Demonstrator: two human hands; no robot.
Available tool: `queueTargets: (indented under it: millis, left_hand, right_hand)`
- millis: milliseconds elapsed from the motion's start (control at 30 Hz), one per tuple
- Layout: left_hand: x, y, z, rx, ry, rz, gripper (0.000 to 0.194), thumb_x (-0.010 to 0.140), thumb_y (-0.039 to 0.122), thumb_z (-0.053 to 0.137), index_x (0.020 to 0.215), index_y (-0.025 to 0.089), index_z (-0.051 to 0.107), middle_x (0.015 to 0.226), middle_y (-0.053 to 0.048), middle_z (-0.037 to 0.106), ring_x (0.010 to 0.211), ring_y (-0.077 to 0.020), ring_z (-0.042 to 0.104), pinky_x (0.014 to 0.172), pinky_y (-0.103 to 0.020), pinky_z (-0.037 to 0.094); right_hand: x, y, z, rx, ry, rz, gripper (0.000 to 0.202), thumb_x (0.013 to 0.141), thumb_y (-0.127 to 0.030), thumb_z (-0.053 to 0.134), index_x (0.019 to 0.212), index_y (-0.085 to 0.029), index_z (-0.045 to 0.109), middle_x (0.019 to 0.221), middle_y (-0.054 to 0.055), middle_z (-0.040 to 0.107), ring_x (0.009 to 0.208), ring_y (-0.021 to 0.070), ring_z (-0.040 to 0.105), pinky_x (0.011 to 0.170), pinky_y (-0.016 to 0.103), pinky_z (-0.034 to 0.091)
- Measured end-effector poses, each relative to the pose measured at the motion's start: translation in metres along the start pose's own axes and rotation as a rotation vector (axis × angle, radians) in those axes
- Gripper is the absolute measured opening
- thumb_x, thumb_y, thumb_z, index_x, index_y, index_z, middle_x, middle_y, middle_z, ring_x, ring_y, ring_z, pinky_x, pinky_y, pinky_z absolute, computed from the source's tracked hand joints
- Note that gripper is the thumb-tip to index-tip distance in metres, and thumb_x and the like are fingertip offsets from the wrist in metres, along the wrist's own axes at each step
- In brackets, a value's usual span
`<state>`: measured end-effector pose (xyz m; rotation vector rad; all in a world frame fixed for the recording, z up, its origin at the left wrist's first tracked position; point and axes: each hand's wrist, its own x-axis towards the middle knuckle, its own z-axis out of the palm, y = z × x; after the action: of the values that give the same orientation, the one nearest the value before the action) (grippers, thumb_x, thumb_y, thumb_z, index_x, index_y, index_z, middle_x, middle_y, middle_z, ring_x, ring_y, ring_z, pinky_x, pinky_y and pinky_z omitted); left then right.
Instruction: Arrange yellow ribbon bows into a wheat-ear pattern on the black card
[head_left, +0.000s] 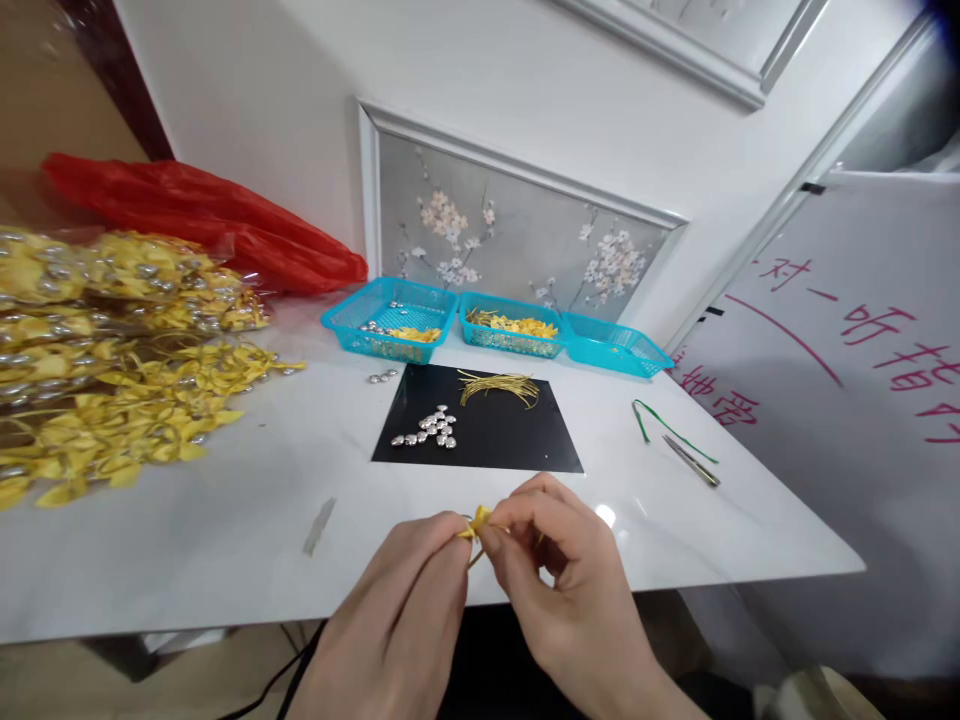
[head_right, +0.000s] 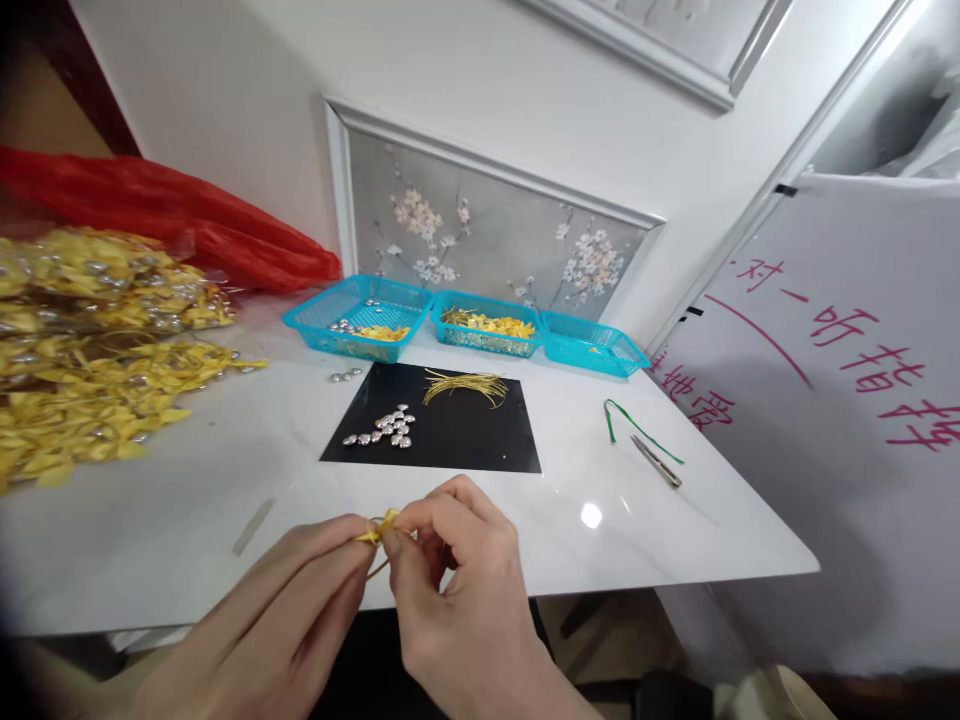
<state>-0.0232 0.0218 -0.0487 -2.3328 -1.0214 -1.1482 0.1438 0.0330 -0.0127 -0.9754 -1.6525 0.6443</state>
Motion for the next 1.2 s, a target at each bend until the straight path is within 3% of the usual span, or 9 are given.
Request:
queueTargets:
  millis: [100,200,367,433,600,800,867,1000,1200]
  left_hand:
    - [0.0,-0.002,0.002,-0.041,-0.013,-0.016,0.026,0.098,0.005,0.042,0.119,0.006,0.057,0.114,-0.017,0.062,0.11,-0.0207,0.061,0.097,-0.031,0.055]
    - [0.007,0.001,0.003,-0.065,0.028,-0.077,0.021,0.099,0.008,0.043,0.112,0.01,0.059,0.104,-0.013,0.066,0.099,-0.0171,0.067,0.09,-0.025,0.058]
    - [0.019,0.005,0.005,-0.088,0.069,-0.198,0.017,0.1,0.014,0.043,0.098,0.018,0.06,0.09,-0.005,0.07,0.083,-0.0123,0.072,0.082,-0.018,0.059]
    - [0.02,0.005,0.006,-0.085,0.089,-0.243,0.017,0.098,0.012,0.045,0.094,0.02,0.06,0.09,-0.004,0.07,0.08,-0.0118,0.072,0.079,-0.018,0.06]
    - [0.018,0.003,0.006,-0.092,0.066,-0.239,0.016,0.093,0.006,0.051,0.095,0.02,0.059,0.094,-0.004,0.071,0.084,-0.0128,0.073,0.083,-0.019,0.059]
    - [0.017,0.002,0.001,-0.089,0.059,-0.217,0.016,0.094,0.007,0.05,0.1,0.019,0.059,0.098,-0.006,0.07,0.086,-0.0131,0.071,0.084,-0.019,0.059]
    - [0.015,0.0,-0.001,-0.089,0.028,-0.196,0.017,0.095,0.006,0.048,0.101,0.018,0.059,0.098,-0.006,0.069,0.087,-0.0129,0.071,0.084,-0.019,0.058]
    - [0.014,-0.002,-0.002,-0.042,0.026,-0.122,0.019,0.095,0.006,0.047,0.104,0.017,0.06,0.095,-0.006,0.071,0.089,-0.0139,0.072,0.086,-0.019,0.058]
    - [0.02,0.003,0.003,-0.058,0.133,-0.254,0.015,0.095,0.011,0.051,0.094,0.022,0.061,0.093,-0.001,0.072,0.078,-0.0104,0.073,0.081,-0.015,0.057]
  right_hand:
    - [-0.003,0.005,0.006,-0.15,0.075,-0.191,0.02,0.095,-0.006,0.049,0.086,-0.016,0.064,0.081,0.003,0.053,0.064,0.0116,0.052,0.053,0.022,0.041]
    - [-0.007,0.014,0.013,-0.36,0.161,-0.376,0.022,0.096,-0.001,0.045,0.097,-0.014,0.062,0.087,0.004,0.053,0.072,0.0128,0.056,0.06,0.023,0.044]
    - [-0.011,0.023,0.022,-0.427,0.179,-0.384,0.021,0.098,-0.003,0.043,0.095,-0.016,0.06,0.085,0.004,0.052,0.069,0.0131,0.053,0.061,0.025,0.043]
    - [-0.009,0.02,0.022,-0.249,0.15,-0.268,0.02,0.099,-0.008,0.045,0.089,-0.017,0.06,0.083,0.003,0.052,0.067,0.0132,0.053,0.059,0.024,0.043]
    - [-0.001,0.013,0.019,0.476,-0.032,0.298,0.02,0.092,-0.029,0.067,0.077,-0.016,0.065,0.079,0.0,0.051,0.054,0.0083,0.043,0.048,0.022,0.031]
    - [0.003,0.016,0.014,1.045,-0.198,0.611,0.033,0.079,-0.037,0.083,0.074,-0.017,0.057,0.058,-0.007,0.036,0.048,0.0064,0.028,0.05,0.021,0.023]
    - [0.002,0.015,0.008,1.017,-0.272,0.633,0.037,0.082,-0.043,0.081,0.076,-0.018,0.054,0.055,-0.008,0.034,0.048,0.0071,0.027,0.05,0.022,0.024]
    - [0.004,0.009,-0.002,0.591,-0.335,0.497,0.038,0.093,-0.049,0.067,0.08,-0.017,0.051,0.058,-0.005,0.041,0.054,0.01,0.037,0.054,0.023,0.026]
    - [0.009,0.005,0.002,0.355,-0.183,0.253,0.032,0.095,-0.044,0.063,0.079,-0.016,0.059,0.079,0.0,0.045,0.062,0.0108,0.038,0.054,0.024,0.029]
